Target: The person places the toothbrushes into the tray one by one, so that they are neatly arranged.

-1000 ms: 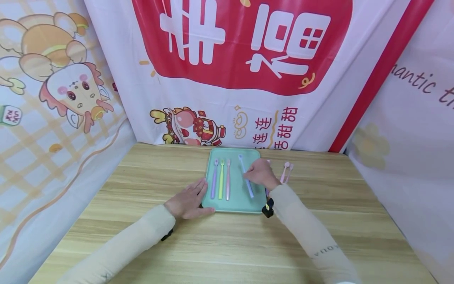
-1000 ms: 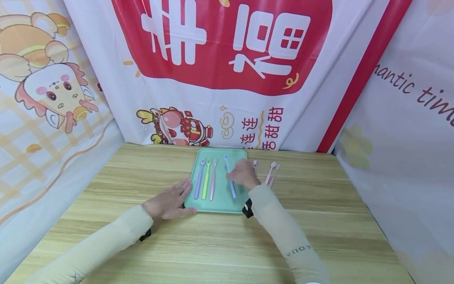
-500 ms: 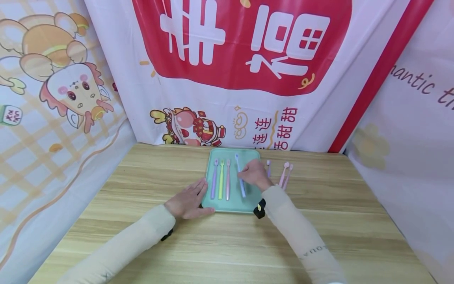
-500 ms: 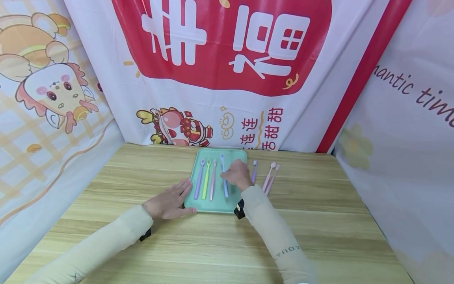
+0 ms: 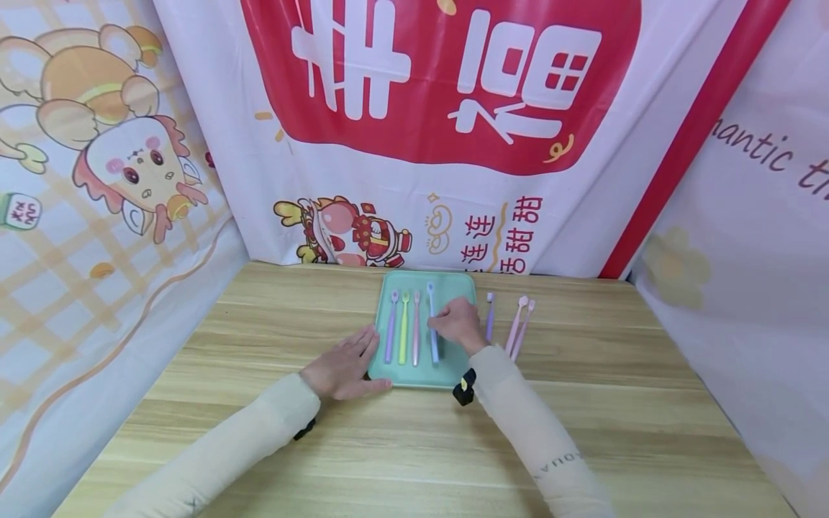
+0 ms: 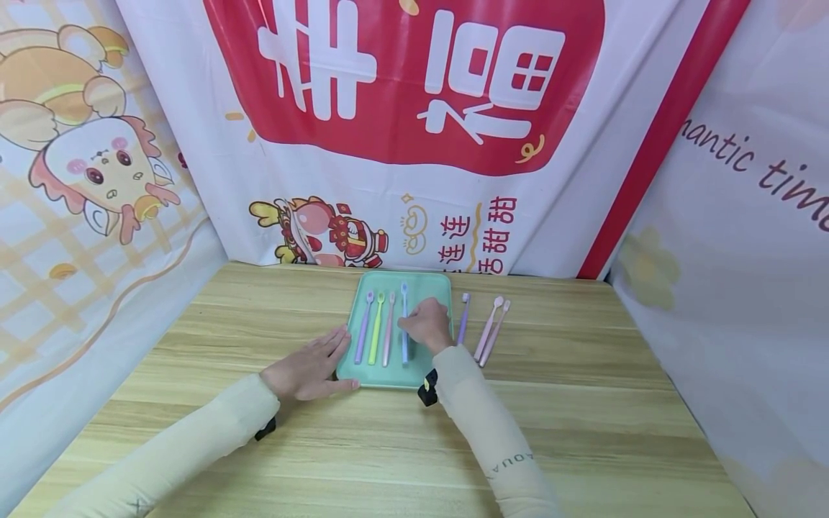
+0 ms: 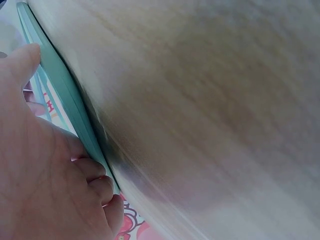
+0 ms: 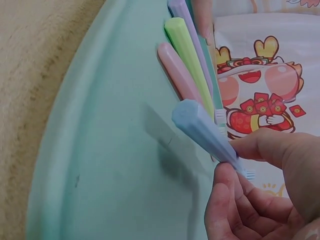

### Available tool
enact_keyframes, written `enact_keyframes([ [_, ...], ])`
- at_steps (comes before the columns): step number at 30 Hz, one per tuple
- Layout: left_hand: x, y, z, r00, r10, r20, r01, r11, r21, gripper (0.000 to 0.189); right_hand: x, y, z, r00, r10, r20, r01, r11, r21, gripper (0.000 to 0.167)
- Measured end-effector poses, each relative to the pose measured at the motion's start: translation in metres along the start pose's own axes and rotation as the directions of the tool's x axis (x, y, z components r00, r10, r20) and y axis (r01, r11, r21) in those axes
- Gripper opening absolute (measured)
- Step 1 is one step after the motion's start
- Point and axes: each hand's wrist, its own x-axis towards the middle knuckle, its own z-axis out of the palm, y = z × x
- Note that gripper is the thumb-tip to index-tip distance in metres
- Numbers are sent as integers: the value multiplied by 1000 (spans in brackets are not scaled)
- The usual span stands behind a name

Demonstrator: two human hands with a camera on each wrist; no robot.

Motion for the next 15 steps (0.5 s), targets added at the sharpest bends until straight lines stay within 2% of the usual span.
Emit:
enact_keyframes([
  [7,1,0,1,1000,-5,-7,5,1000,1,104,7,2,10,1000,14,-15,-14,1000,16,17],
  [15,1,0,2,1000,-6,-7,6,1000,7,104,8,5,20,999,31,-31,-31,999,-12,16],
])
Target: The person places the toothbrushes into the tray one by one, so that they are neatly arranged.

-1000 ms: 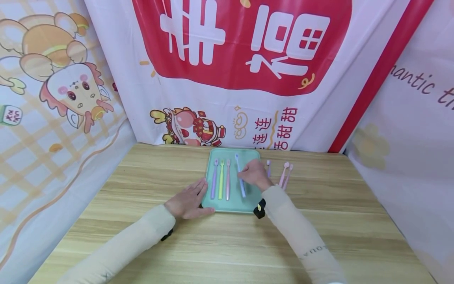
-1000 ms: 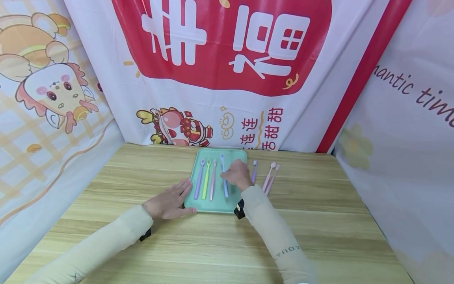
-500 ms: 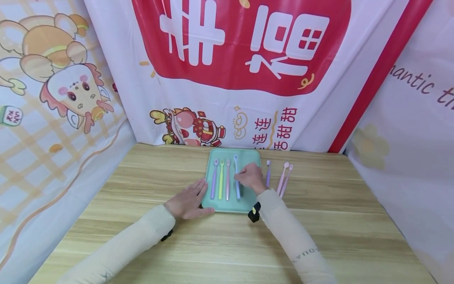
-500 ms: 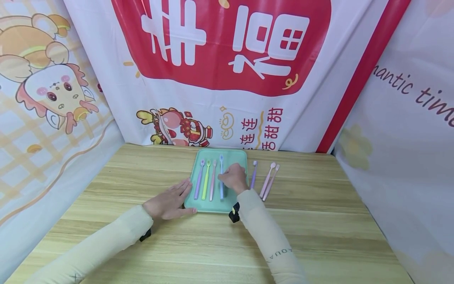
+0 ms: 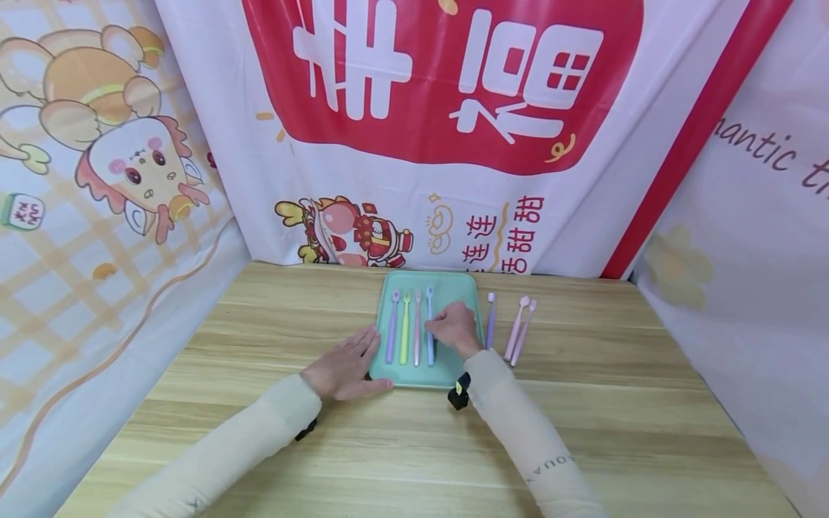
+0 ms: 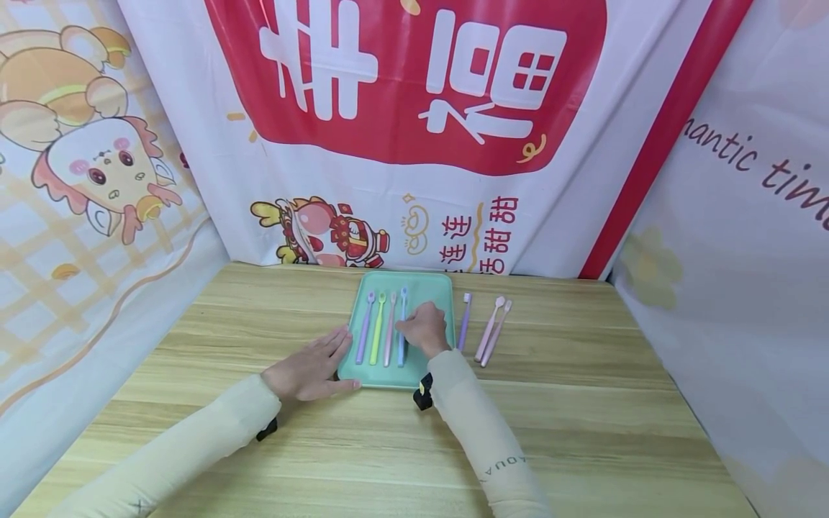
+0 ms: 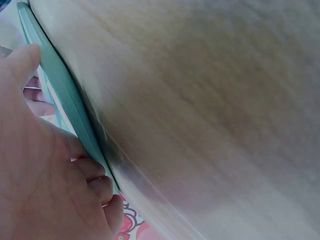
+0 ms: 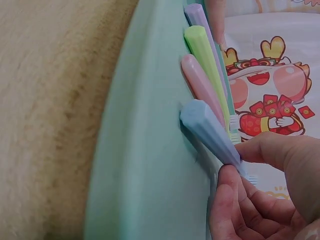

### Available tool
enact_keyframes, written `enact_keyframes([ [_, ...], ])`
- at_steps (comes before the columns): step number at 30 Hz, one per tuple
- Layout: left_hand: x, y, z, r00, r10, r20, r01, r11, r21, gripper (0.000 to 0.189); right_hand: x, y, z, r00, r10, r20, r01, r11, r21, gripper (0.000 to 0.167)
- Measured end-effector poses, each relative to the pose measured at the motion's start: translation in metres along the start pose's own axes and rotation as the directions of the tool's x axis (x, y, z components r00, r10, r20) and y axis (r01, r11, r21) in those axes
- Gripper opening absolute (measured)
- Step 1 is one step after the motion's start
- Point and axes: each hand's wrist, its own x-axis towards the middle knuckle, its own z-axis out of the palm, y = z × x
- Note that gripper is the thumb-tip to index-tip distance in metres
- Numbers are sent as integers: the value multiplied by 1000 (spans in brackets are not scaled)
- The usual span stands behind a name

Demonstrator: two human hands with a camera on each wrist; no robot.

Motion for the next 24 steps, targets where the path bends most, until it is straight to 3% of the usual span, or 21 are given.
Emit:
enact_keyframes([
  [24,0,0,1,1000,2,-1,-2,1000,-4,105,5,0,3,999,38,17,-37,999,-26,26],
])
